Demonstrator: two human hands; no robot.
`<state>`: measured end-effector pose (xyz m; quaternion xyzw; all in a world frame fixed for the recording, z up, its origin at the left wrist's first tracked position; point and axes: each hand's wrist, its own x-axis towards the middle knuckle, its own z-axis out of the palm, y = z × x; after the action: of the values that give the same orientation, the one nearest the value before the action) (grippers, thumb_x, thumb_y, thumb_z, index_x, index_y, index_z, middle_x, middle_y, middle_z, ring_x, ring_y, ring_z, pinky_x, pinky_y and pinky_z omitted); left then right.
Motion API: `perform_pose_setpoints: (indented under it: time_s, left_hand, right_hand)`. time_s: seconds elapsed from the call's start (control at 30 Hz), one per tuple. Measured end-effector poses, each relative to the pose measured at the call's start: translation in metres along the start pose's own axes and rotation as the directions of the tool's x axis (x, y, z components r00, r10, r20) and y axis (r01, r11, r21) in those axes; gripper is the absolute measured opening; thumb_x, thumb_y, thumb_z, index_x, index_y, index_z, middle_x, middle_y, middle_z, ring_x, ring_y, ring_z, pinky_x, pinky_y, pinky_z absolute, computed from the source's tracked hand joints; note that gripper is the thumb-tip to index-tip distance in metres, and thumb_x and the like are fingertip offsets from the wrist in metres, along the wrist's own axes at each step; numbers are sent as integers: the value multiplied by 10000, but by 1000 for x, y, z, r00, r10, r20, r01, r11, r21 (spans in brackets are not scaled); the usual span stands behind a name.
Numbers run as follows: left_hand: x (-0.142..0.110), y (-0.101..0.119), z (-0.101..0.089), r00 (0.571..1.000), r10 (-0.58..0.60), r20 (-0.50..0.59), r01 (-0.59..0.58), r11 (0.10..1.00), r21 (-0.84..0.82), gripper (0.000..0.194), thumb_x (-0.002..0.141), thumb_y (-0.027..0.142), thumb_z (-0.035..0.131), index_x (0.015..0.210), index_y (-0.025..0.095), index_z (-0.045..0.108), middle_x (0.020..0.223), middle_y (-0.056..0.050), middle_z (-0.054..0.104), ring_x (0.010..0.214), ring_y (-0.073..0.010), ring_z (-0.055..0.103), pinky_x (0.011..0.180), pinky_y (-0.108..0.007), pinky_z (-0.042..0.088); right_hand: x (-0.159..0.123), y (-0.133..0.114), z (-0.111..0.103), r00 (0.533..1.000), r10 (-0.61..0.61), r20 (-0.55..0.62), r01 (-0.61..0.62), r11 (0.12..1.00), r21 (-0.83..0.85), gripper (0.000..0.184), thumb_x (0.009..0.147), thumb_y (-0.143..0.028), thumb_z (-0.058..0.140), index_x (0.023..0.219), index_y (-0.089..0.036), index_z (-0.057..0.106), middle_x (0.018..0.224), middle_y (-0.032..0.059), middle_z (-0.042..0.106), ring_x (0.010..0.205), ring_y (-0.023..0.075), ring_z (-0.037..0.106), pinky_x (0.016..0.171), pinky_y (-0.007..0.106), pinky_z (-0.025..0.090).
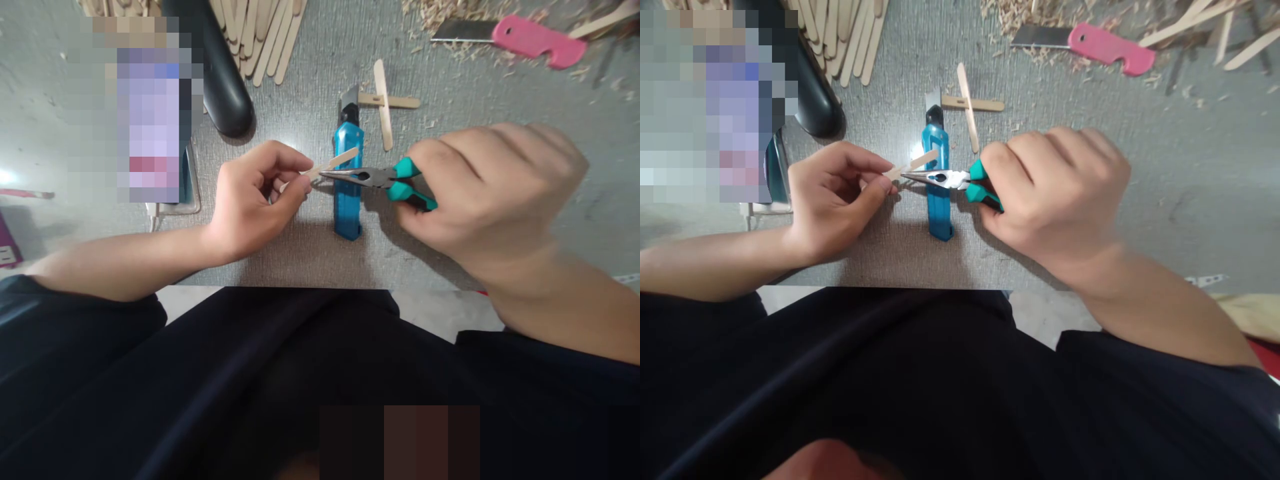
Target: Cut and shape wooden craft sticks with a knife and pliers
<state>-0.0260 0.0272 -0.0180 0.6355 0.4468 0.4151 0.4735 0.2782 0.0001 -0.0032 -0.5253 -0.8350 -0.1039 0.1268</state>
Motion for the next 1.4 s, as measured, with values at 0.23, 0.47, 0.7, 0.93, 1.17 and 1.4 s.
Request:
perform_pose_setpoints:
  time_s: [0.23,0.47,0.7,0.93,1.17,1.4]
  left_hand:
    - [4,4,2,991,-133,-33,131,989,-64,164,952,123,929,1029,224,825,804,11,800,698,-129,766,666,-291,627]
    - [2,5,1,996,-88,-23,86,994,-63,137,966,130,906,1035,225,837,826,-5,806,731,-151,792,703,-321,661]
    - [0,2,3,999,-34,-12,33,998,-59,108,969,229,919,1045,243,843,840,-8,820,705,-151,775,658,-316,658]
    - [1,-1,2,998,-65,-6,65,995,-81,191,962,313,969,1070,248,826,807,7,795,679,-138,754,644,-308,647]
    - [3,0,1,999,-47,-19,45,997,-64,98,977,242,905,1046,222,838,789,-1,807,655,-119,730,596,-273,568]
    - [5,-3,2,993,105,-49,-109,990,-89,123,951,215,918,948,255,802,884,-15,818,755,-145,734,679,-308,593]
  right_hand:
    - [0,-1,-5,999,14,37,-14,1000,23,336,928,-293,528,1109,-280,810,800,103,560,783,331,635,732,456,383]
    - [4,-3,-1,1000,-2,-11,2,1000,-20,282,997,-373,534,1050,-253,784,839,122,633,767,330,660,717,460,412]
    - [0,-3,2,996,53,72,-56,998,30,340,1017,-347,499,1120,-264,812,885,128,650,868,369,687,798,495,445]
    - [2,-9,-2,995,-19,-98,28,996,90,205,966,-273,542,995,-264,744,765,71,536,713,281,608,694,425,331]
    - [10,1,3,951,-114,-288,161,976,149,287,772,-271,596,1050,-287,668,844,21,697,694,241,635,616,394,376]
    - [15,52,22,975,219,35,-222,953,205,484,1018,-552,730,1371,-222,693,1286,188,775,1223,406,762,1028,589,595]
